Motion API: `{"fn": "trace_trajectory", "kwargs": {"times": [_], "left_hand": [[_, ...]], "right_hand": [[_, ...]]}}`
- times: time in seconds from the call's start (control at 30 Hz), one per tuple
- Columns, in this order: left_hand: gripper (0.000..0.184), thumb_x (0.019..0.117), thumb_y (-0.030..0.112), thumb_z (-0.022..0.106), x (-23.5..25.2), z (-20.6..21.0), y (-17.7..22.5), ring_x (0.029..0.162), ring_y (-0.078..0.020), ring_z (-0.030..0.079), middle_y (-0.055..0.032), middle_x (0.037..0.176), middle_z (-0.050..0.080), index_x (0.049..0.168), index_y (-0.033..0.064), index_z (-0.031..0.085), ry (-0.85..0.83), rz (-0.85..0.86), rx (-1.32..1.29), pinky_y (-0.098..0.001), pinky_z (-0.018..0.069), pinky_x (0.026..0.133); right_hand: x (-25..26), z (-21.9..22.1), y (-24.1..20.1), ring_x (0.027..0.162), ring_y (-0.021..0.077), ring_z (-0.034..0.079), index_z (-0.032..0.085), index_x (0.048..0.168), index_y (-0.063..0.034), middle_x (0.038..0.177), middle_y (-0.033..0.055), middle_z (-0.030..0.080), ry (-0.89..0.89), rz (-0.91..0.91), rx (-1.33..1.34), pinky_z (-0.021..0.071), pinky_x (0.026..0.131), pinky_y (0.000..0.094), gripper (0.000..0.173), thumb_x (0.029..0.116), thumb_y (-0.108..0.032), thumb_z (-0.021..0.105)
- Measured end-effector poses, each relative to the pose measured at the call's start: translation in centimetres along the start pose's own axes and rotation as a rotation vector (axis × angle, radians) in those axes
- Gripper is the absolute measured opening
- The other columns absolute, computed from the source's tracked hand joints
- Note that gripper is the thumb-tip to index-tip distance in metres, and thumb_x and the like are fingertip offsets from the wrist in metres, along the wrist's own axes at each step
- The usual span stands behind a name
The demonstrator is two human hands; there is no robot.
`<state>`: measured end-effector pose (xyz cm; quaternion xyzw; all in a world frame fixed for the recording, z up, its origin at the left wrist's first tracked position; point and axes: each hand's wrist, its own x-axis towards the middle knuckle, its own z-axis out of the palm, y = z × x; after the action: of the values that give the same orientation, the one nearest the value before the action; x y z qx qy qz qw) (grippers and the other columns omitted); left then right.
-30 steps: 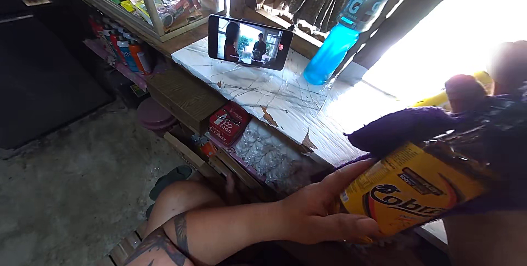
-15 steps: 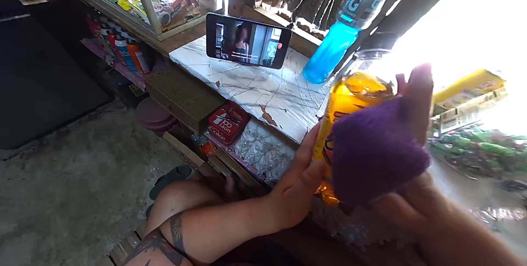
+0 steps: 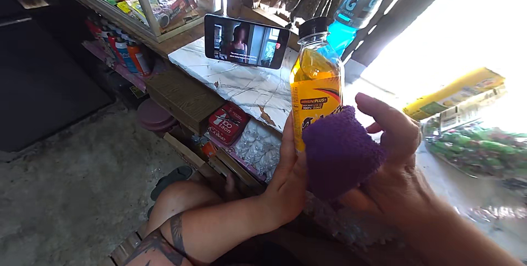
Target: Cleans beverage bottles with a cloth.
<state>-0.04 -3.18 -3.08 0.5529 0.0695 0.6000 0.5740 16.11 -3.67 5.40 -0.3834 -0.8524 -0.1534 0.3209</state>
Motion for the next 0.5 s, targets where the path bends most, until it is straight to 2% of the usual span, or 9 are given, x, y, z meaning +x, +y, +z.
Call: {"fn": "trace_trajectory", "kwargs": {"times": [0.1,0.17,0.27,0.3,0.37,0.4,0.43,0.47,0.5], "left_hand": [[0.069,0.1116,0.037,0.031,0.21,-0.01,0.09,0.133,0.0056,0.043,-0.0015,0.153,0.037,0.161,0.009,-0.007,0.005,0.011,-0.007,-0.0207,0.0375,0.113],[0.069,0.1115,0.039,0.031,0.39,-0.1,0.07,0.136,0.0029,0.041,-0.0034,0.156,0.035,0.162,0.0101,-0.008,0.003,0.04,0.018,-0.0227,0.0366,0.115],[0.07,0.1112,0.04,0.031,0.49,-0.18,0.08,0.139,0.0008,0.04,-0.0053,0.157,0.033,0.162,0.0098,-0.007,-0.008,0.084,0.073,-0.0243,0.0358,0.117],[0.071,0.1111,0.041,0.031,0.51,-0.2,0.04,0.137,0.0006,0.041,-0.006,0.157,0.034,0.162,0.0095,-0.006,-0.014,0.093,0.093,-0.0242,0.0371,0.115],[0.071,0.1107,0.044,0.03,0.51,-0.18,-0.1,0.132,0.0018,0.046,-0.0058,0.154,0.037,0.162,0.0119,-0.007,-0.027,0.094,0.117,-0.0224,0.0407,0.112],[0.07,0.1109,0.043,0.03,0.47,-0.14,-0.19,0.128,0.0028,0.048,-0.0057,0.152,0.039,0.162,0.013,-0.007,-0.034,0.091,0.122,-0.0209,0.0429,0.108],[0.07,0.1112,0.042,0.03,0.44,-0.1,-0.3,0.127,0.0029,0.049,-0.0071,0.151,0.039,0.162,0.012,-0.008,-0.044,0.095,0.135,-0.0205,0.0431,0.107],[0.07,0.1113,0.042,0.03,0.37,-0.05,-0.4,0.131,0.0018,0.047,-0.0087,0.154,0.038,0.162,0.0113,-0.007,-0.06,0.101,0.146,-0.022,0.0409,0.111],[0.069,0.1113,0.041,0.03,0.28,0.05,-0.53,0.134,0.0012,0.045,-0.0092,0.156,0.036,0.163,0.0113,-0.005,-0.075,0.11,0.161,-0.0231,0.039,0.114]], "right_hand": [[-0.11,0.07,-0.25,0.129,0.0149,0.045,0.046,0.139,-0.0209,0.147,0.0052,0.044,0.03,0.03,-0.033,0.0366,0.104,0.0304,0.058,0.0979,-0.062,0.048],[-0.06,0.02,-0.26,0.122,0.0146,0.053,0.036,0.147,-0.0187,0.143,0.0076,0.049,0.021,0.041,0.013,0.044,0.098,0.0301,0.066,0.0968,-0.058,0.052],[0.18,-0.03,-0.12,0.133,0.0105,0.051,0.021,0.157,-0.0188,0.152,0.008,0.045,-0.011,0.023,0.122,0.0469,0.107,0.0298,0.074,0.0991,-0.052,0.052],[0.25,0.02,-0.08,0.137,0.0118,0.048,0.022,0.158,-0.0182,0.156,0.0097,0.04,-0.018,0.008,0.163,0.0454,0.109,0.0307,0.071,0.1009,-0.05,0.051],[0.25,0.04,-0.04,0.148,0.016,0.036,0.031,0.156,-0.0159,0.166,0.0111,0.024,-0.052,-0.01,0.306,0.0376,0.119,0.034,0.06,0.1048,-0.042,0.049],[0.2,0.01,0.02,0.151,0.0171,0.031,0.03,0.156,-0.0143,0.168,0.0118,0.019,-0.071,-0.002,0.375,0.034,0.122,0.0354,0.059,0.1056,-0.039,0.048],[0.08,-0.09,0.09,0.152,0.0171,0.03,0.025,0.159,-0.0126,0.169,0.0125,0.017,-0.088,0.015,0.431,0.0321,0.123,0.0358,0.062,0.106,-0.036,0.047],[-0.1,-0.24,0.15,0.151,0.0155,0.031,0.016,0.162,-0.011,0.169,0.0132,0.019,-0.1,0.039,0.462,0.0323,0.123,0.0344,0.068,0.1065,-0.036,0.046],[-0.33,-0.48,0.2,0.149,0.012,0.034,0.008,0.164,-0.0099,0.167,0.0126,0.025,-0.105,0.065,0.483,0.033,0.122,0.0319,0.072,0.107,-0.036,0.044]]}}
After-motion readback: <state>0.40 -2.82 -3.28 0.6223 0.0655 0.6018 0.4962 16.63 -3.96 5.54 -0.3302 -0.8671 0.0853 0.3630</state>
